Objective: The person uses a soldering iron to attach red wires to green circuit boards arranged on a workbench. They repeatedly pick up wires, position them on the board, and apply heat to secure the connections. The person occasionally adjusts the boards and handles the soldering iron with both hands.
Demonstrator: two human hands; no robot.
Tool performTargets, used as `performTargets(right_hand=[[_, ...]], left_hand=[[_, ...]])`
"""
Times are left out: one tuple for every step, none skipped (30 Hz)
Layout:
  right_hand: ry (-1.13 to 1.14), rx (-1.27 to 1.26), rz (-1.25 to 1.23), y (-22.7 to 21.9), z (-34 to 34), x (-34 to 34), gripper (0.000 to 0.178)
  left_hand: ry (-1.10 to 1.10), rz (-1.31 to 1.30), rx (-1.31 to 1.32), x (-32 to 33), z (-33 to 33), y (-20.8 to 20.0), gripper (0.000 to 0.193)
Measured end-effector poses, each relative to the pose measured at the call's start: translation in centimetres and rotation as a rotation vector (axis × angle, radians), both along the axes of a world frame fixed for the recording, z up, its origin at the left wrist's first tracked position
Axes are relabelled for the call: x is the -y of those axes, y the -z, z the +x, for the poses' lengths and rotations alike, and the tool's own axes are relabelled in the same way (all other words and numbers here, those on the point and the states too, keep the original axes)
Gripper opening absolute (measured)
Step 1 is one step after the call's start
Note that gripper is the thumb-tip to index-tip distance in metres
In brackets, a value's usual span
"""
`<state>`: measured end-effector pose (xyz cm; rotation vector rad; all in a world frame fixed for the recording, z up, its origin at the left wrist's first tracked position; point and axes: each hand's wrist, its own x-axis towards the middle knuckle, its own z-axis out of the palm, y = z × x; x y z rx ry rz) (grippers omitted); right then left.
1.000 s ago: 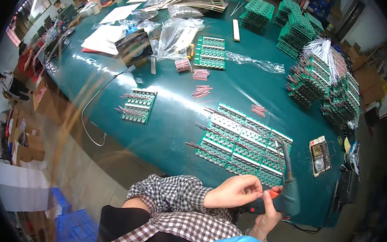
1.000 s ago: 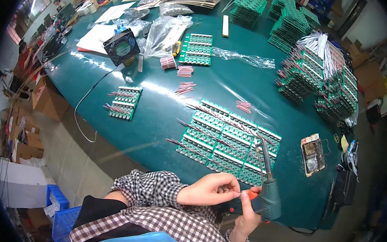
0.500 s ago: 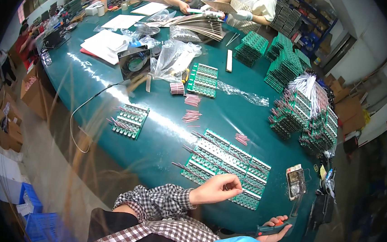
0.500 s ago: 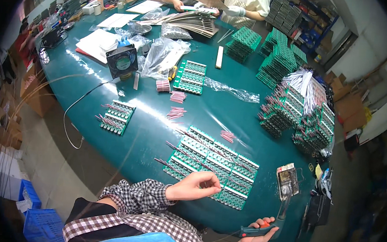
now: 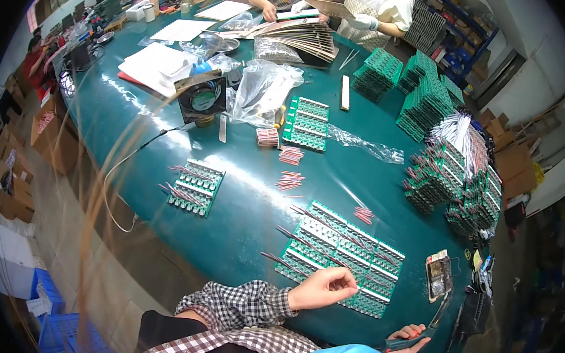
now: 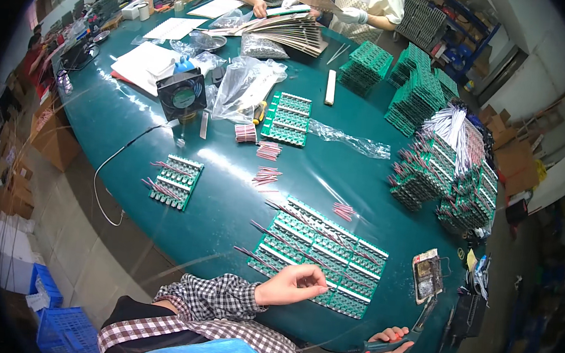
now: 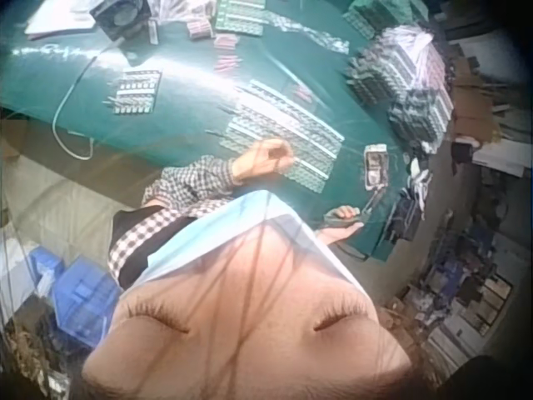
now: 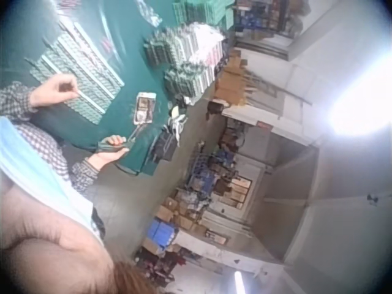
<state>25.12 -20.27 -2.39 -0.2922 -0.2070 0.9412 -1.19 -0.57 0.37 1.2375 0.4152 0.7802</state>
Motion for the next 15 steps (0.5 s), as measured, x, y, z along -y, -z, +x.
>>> performTargets(right_hand=[[0.003, 0.004, -0.004, 0.01, 0.01, -0.05, 0.036], [0.006, 0.008, -0.008, -0.02, 0.01, -0.08, 0.036], [0.008, 0.011, -0.012, -0.03, 0.00, -0.10, 0.036], [0.010, 0.008, -0.013, -0.04, 0.04, -0.06, 0.036], [0.013, 0.005, -0.014, -0.04, 0.05, 0.02, 0.036], [0.014, 0.002, -0.015, -0.03, 0.07, 0.05, 0.035], [0.021, 0.008, -0.017, -0.04, 0.03, 0.02, 0.035], [0.027, 0.014, -0.019, -0.04, -0.02, 0.00, 0.035], [0.033, 0.021, -0.021, -0.01, -0.06, -0.03, 0.035], [0.037, 0.022, -0.025, 0.00, -0.04, -0.01, 0.035], [0.041, 0.022, -0.030, 0.01, -0.01, 0.02, 0.035], [0.046, 0.023, -0.034, 0.01, 0.01, 0.07, 0.035], [0.042, 0.018, -0.033, 0.02, -0.03, -0.02, 0.035], [0.039, 0.014, -0.032, -0.02, -0.08, -0.11, 0.035], [0.036, 0.009, -0.031, -0.01, -0.11, -0.15, 0.034]], left_hand=[[0.002, -0.002, 0.000, -0.02, -0.03, 0.13, 0.008], [0.003, -0.010, -0.003, 0.00, -0.07, 0.26, 0.008], [0.003, -0.017, -0.007, 0.04, -0.12, 0.40, 0.008], [0.006, -0.022, -0.009, 0.01, -0.09, 0.45, 0.008], [0.002, -0.039, -0.003, 0.01, -0.05, 0.46, 0.008], [-0.001, -0.055, 0.002, 0.03, -0.03, 0.42, 0.008], [-0.005, -0.071, 0.006, 0.05, -0.05, 0.39, 0.008], [-0.008, -0.077, 0.007, 0.02, -0.10, 0.40, 0.008], [-0.010, -0.084, 0.009, 0.01, -0.16, 0.42, 0.008], [-0.010, -0.090, 0.012, 0.02, -0.15, 0.46, 0.009], [-0.012, -0.094, 0.017, 0.03, -0.12, 0.50, 0.009], [-0.013, -0.099, 0.021, 0.05, -0.07, 0.55, 0.009], [-0.017, -0.102, 0.022, 0.05, -0.11, 0.53, 0.009], [-0.021, -0.098, 0.016, 0.04, -0.17, 0.52, 0.009], [-0.025, -0.094, 0.011, 0.03, -0.23, 0.50, 0.009]])
